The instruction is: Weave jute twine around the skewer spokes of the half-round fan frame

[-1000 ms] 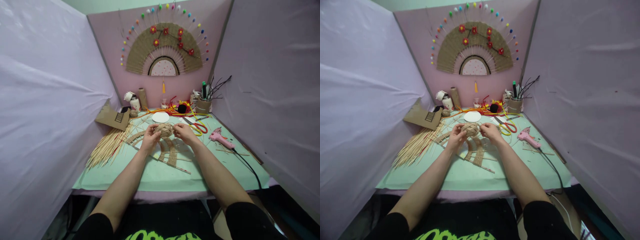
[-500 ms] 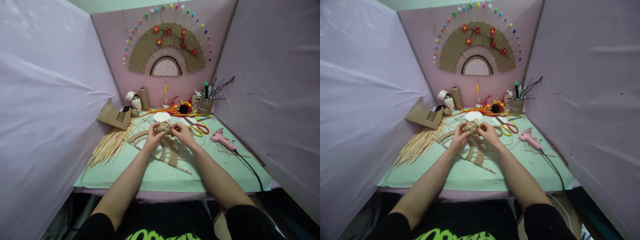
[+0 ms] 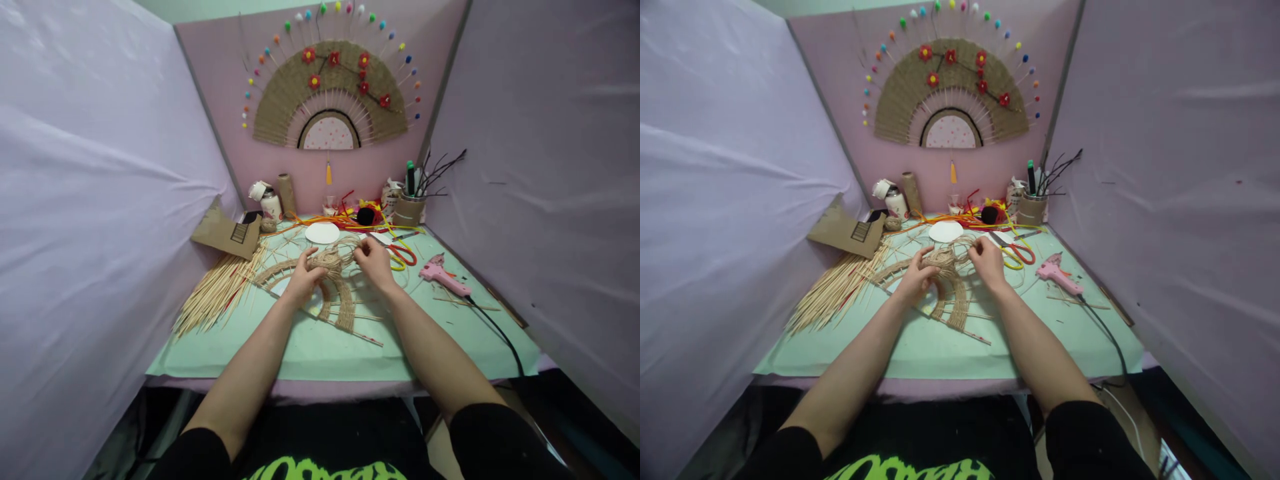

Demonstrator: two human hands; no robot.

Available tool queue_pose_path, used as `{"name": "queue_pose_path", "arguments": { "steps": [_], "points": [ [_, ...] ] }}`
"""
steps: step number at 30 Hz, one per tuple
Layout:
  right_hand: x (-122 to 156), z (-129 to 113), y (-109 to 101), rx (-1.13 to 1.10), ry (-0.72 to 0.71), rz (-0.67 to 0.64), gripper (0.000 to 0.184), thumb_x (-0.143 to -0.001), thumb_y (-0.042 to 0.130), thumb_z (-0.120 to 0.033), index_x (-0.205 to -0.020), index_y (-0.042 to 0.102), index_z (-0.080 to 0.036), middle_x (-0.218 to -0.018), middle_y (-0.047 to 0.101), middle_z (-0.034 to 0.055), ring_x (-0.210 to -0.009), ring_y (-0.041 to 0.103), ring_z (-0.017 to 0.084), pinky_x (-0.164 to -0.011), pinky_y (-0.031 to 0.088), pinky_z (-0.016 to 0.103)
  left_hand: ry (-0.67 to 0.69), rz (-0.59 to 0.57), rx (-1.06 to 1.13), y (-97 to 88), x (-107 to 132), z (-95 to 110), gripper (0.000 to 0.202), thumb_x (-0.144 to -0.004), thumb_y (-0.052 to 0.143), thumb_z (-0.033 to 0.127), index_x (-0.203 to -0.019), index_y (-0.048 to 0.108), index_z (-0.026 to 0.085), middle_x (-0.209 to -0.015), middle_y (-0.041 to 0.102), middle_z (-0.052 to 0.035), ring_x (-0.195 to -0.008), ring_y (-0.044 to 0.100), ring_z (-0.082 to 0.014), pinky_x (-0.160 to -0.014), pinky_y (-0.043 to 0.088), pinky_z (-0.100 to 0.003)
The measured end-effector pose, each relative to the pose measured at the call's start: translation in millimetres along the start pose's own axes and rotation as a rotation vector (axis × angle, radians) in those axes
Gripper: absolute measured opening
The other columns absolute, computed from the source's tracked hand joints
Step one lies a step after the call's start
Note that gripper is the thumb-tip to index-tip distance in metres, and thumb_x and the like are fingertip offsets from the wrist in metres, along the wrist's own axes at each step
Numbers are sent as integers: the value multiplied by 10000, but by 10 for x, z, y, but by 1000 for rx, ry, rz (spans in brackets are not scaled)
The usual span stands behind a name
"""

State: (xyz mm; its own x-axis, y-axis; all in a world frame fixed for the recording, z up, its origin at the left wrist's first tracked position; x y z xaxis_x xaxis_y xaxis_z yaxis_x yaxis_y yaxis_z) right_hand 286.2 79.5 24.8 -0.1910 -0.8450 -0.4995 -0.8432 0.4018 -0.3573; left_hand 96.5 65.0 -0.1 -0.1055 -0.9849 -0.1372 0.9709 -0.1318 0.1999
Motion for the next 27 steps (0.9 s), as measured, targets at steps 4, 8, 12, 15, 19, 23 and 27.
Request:
{"name": "queue_pose_path", "arguments": {
  "steps": [4,8,12,15,19,23,27],
  "points": [
    [-140,272,-194,-232,232,177,51,-659,518,-248,-681,507,-203,-579,562,-13,-544,533,147,-542,445,271,-94,-5,198,-22,-15,-15,415,-608,562,113,-1012,574,209,-944,649,-35,-828,624,-162,-711,517,-298],
    [-250,545,-318,-611,444,355,104,-659,542,-260,-723,477,-209,-600,554,-30,-562,585,129,-554,516,266,-170,99,347,-135,-103,68,231,-666,559,170,-893,596,186,-949,657,-55,-875,623,-180,-772,533,-330],
    [-324,647,-410,-755,477,434,161,-672,577,-264,-672,423,-217,-564,509,-54,-558,592,110,-551,540,243,-240,177,458,-250,-382,332,180,-721,565,214,-892,603,175,-929,657,-63,-888,622,-172,-795,533,-319],
    [-317,623,-394,-759,530,384,141,-676,588,-224,-661,449,-207,-568,531,-43,-551,593,106,-534,540,226,-232,224,496,-341,-734,556,169,-778,564,285,-909,600,185,-877,657,-59,-854,622,-172,-741,543,-315],
    [-271,518,-316,-712,567,276,112,-672,587,-175,-639,482,-193,-548,562,-23,-530,586,107,-513,530,215,-362,266,465,-408,-1264,570,157,-823,525,270,-897,595,151,-788,641,-71,-766,617,-158,-631,524,-246],
    [-242,435,-272,-679,507,208,120,-656,605,-204,-648,485,-196,-546,558,-35,-540,601,121,-527,536,231,-400,343,361,-439,-1760,492,171,-862,467,239,-958,577,151,-702,606,-41,-659,597,-134,-615,508,-248],
    [-225,397,-263,-616,438,148,146,-664,618,-271,-685,498,-190,-600,571,-36,-568,622,129,-568,540,251,-379,351,343,-403,-2081,467,232,-913,396,319,-998,540,156,-696,580,-36,-639,594,-136,-620,498,-253]
  ]
}}
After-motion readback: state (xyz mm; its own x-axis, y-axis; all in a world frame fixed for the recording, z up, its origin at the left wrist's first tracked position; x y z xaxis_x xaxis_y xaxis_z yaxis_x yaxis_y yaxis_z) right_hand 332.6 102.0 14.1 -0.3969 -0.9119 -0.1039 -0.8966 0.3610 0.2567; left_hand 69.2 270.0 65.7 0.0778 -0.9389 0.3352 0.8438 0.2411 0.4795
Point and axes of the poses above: each hand's wrist, its own x-axis away from the middle knuckle, its own y-axis out of the palm, z = x × y, the point moved 5 cm from there along -x, towards the middle knuckle
